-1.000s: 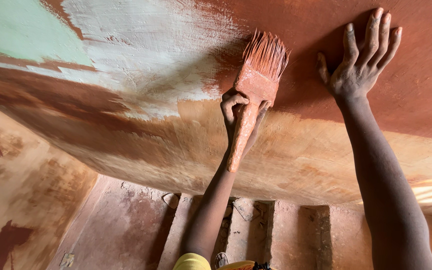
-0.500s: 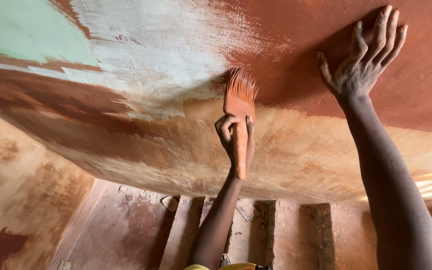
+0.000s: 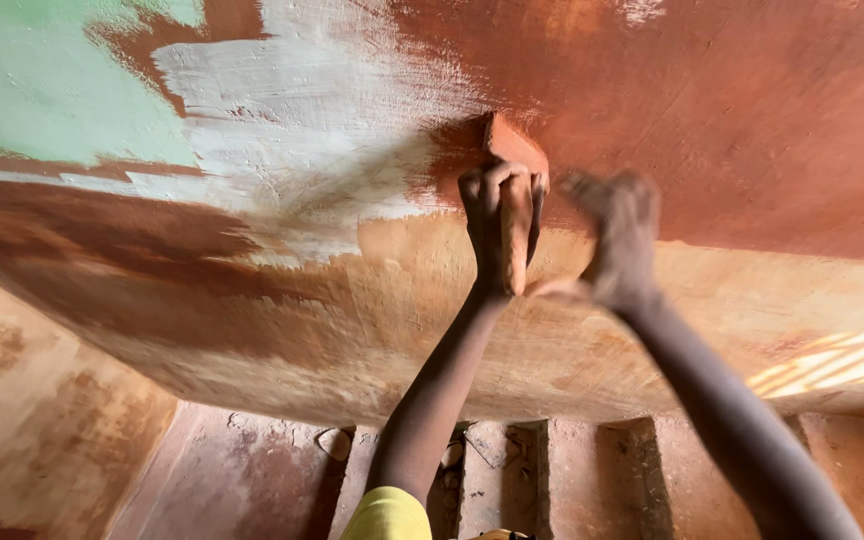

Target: The person uses a paintbrush to apply reddish-brown paint to a wall, covering a previously lighter surface. The person holds the wall with the left hand while brushing with the right, working along a horizontal section of the wall.

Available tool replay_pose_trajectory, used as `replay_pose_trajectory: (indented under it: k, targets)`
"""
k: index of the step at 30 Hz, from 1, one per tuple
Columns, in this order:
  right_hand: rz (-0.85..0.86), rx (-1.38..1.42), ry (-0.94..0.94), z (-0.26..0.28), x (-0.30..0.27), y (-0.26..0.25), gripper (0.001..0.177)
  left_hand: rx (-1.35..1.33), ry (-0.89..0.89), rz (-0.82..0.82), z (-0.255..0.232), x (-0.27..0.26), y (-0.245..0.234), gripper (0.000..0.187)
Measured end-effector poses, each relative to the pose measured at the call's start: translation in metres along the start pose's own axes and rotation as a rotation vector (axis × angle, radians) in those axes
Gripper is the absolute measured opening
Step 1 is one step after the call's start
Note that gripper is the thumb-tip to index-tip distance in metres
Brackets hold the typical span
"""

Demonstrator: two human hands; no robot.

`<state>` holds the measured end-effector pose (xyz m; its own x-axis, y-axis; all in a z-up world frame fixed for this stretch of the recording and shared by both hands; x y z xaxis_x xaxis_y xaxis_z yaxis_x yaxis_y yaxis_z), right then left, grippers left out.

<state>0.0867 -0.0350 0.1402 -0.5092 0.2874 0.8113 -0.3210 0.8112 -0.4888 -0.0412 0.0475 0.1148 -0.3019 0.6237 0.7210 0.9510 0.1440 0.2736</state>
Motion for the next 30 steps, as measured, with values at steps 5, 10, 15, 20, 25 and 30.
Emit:
replay_pose_trajectory:
  k: [5, 10, 15, 20, 25, 30]
  targets:
    - [0.138, -0.005, -0.082, 0.046, 0.003, 0.0, 0.083, 0.028, -0.021, -0.004, 0.005, -0.01, -0.002, 0.047]
    - [0.138, -0.21, -0.185, 0.063, 0.007, 0.005, 0.047, 0.064, -0.009, 0.033, 0.005, -0.016, -0.005, 0.049]
    - [0.11, -0.194, -0.214, 0.071, 0.002, -0.001, 0.043, 0.186, 0.025, 0.124, -0.009, -0.038, -0.025, 0.051]
    - [0.154, -0.109, -0.215, 0.077, 0.002, 0.006, 0.044, 0.27, 0.039, 0.175, -0.019, -0.051, -0.054, 0.052]
    - [0.125, 0.051, -0.284, 0.07, -0.003, 0.007, 0.051, 0.158, 0.002, 0.158, -0.013, -0.06, -0.07, 0.043]
    - [0.104, -0.159, -0.154, -0.007, 0.01, -0.01, 0.039, 0.167, -0.104, 0.117, -0.005, -0.043, -0.049, 0.034]
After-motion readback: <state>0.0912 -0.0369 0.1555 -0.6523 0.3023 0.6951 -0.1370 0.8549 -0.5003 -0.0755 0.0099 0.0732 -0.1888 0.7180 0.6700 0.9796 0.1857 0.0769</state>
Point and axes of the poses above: each hand's wrist, its own x-axis towards the middle knuckle, its own y-axis out of the palm, z = x × y, the point moved 8 cm from there along x, towards the middle knuckle, and after that the axes turned 8 degrees about -y, right-handed, at the moved point
